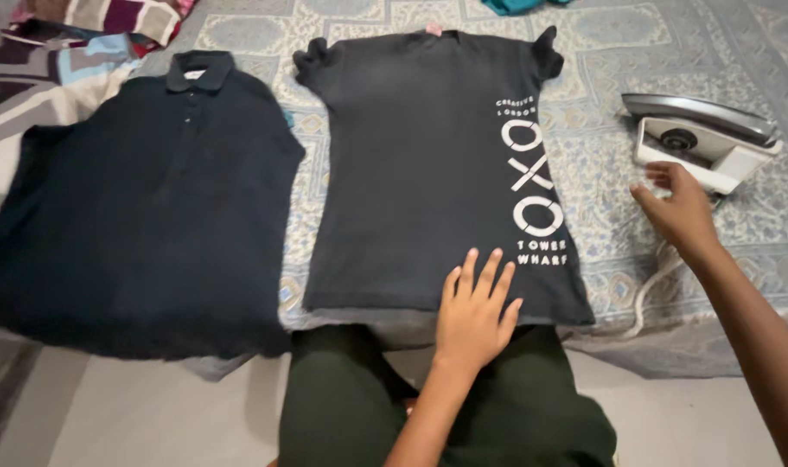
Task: The person irons a dark blue long-sleeved shirt and a black t-shirt on a bed. They smooth the fabric with their hands, use an iron to press the garments, and flip the shirts over to iron the other side.
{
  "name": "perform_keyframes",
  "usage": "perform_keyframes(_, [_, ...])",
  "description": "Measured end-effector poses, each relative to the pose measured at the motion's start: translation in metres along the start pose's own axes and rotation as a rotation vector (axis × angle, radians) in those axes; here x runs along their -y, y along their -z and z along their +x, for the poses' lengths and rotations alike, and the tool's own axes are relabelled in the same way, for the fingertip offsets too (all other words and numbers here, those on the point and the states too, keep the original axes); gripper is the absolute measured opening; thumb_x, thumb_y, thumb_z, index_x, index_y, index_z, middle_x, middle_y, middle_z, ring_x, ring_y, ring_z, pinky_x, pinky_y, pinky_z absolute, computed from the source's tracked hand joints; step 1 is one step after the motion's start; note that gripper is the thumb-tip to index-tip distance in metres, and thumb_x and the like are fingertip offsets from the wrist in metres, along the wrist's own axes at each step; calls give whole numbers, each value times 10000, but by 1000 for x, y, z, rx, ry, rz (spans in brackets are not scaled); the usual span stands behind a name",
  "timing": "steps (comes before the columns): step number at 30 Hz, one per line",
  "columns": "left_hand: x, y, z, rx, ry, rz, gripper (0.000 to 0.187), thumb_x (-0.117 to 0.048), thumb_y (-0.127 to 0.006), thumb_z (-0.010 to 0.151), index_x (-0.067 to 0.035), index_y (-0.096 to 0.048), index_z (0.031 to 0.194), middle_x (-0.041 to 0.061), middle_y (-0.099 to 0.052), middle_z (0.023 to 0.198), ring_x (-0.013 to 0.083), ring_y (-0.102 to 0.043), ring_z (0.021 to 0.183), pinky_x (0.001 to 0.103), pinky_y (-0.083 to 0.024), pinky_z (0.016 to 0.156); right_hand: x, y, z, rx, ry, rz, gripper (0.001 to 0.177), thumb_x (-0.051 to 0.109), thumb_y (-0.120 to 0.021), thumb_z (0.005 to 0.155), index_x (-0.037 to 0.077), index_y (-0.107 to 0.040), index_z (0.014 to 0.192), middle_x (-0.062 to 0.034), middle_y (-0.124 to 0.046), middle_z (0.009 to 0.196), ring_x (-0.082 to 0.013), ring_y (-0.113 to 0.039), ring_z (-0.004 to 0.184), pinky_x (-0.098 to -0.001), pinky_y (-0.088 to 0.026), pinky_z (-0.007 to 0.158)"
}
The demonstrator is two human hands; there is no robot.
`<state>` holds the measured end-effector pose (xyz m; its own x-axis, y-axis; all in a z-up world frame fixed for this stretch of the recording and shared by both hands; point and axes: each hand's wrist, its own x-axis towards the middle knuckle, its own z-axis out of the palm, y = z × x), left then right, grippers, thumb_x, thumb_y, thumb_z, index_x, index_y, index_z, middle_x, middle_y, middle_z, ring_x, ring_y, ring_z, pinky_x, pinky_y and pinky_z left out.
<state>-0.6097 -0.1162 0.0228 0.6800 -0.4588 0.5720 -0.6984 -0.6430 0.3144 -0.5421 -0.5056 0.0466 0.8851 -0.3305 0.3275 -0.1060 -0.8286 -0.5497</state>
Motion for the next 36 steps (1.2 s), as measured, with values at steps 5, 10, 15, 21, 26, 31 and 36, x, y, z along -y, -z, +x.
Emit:
perform_keyframes(5, [2,-15,-2,-35,-6,84,526,-404,-576,959,-141,-627,1412,77,-522,1555,362,-459,1440,523,-384,1137,-80,-13,42,-79,146,-530,746,422,-753,830,33,-614,1451,-370,-516,1388,-555,-469,1272,-690,-289,1005])
perform_keyframes(10, [2,-17,1,-85,-34,133,519,-408,-534,999,-141,-632,1433,79,-555,1541,349,-522,1415,481,-418,1144,-88,-23,55,-66,196,-756,449,435,-707,1046,37,-632,1240,-265,-649,1140,-458,-631,1108,-638,-401,1071])
perform_keyframes(15, [5,-17,0,-88,-56,186,527,-417,-505,1014,-132,-627,1441,88,-567,1539,346,-536,1415,465,-423,1153,-65,6,41,-60,350,-632,332,317,-715,1032,32,-610,1166,-196,-682,1005,-374,-674,931,-484,-525,834])
perform_keyframes(21, [6,-19,-3,-101,-33,96,530,-386,-553,975,-125,-631,1430,85,-543,1557,344,-504,1425,474,-421,1135,-4,70,3,-149,409,-571,322,244,-698,1099,88,-599,1363,-151,-700,1050,-333,-682,911,-417,-530,780])
perform_keyframes(26, [-1,2,-1,-55,-28,-11,546,-313,-574,988,-107,-562,1494,111,-486,1612,333,-452,1450,488,-356,1179,99,106,-66,-87,308,-579,526,259,-699,1022,184,-598,1532,-137,-695,955,-335,-667,780,-428,-516,681])
perform_keyframes(31, [22,53,-10,-149,135,-38,543,-259,-576,952,-54,-539,1454,127,-486,1561,351,-396,1484,571,-255,1199,173,103,-111,82,338,-136,571,199,-645,951,144,-529,1507,-94,-717,914,-210,-704,668,-356,-520,570])
perform_keyframes(36, [106,99,-19,-181,400,174,395,-235,-571,951,-61,-639,1299,82,-601,1406,343,-452,1414,561,-283,1169,253,30,-114,316,249,-225,674,279,-764,848,216,-556,1486,-122,-751,903,-273,-621,449,-408,-512,484])
